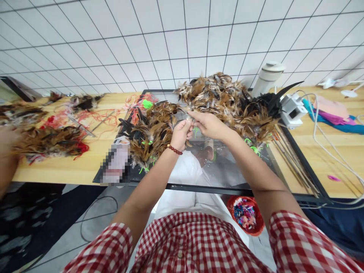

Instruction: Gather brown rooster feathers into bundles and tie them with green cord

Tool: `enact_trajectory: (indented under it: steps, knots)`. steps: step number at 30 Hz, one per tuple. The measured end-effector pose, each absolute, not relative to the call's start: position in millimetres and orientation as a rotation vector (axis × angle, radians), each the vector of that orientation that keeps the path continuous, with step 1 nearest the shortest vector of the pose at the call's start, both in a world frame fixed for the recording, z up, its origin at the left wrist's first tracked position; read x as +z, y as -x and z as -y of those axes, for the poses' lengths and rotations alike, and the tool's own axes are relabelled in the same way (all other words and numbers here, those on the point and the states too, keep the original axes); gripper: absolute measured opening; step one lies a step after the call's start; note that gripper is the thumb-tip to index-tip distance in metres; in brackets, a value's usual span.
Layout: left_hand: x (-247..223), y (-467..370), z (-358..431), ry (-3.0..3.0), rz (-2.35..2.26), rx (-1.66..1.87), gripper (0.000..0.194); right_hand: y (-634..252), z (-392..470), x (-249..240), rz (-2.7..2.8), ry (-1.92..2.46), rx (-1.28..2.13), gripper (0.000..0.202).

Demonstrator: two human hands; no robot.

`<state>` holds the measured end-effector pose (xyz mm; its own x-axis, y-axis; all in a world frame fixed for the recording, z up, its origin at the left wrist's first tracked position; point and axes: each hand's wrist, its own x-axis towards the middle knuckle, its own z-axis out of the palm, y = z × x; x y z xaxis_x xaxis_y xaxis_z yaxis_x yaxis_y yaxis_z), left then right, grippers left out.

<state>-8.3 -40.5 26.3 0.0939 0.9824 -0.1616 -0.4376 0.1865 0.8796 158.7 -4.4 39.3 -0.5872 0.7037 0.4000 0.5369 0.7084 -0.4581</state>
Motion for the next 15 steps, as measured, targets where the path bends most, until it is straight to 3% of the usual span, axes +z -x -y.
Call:
enact_trajectory:
  steps: [7,10,13,15]
  knots:
    - [31.3,6.9,44.8,-0.759,-0.914,1.215,0.033,-161.4,2.6,40.2,2.354,0.988,0.472,0.05]
    - [34.7,8.9,44.9,-0.738,-0.933,1.219,0.032,-165.5,-1.1,40.4,2.218,1.101,0.849,0.042]
    - [35.9,10.9,43.1,-0.736,-0.944,1.239,0.034,-164.2,-4.1,37.4,2.014,1.087,1.317,0.049]
    - [34.7,11.2,41.7,-0.743,-0.945,1.239,0.035,-160.6,-6.0,34.5,1.921,1.053,1.361,0.052]
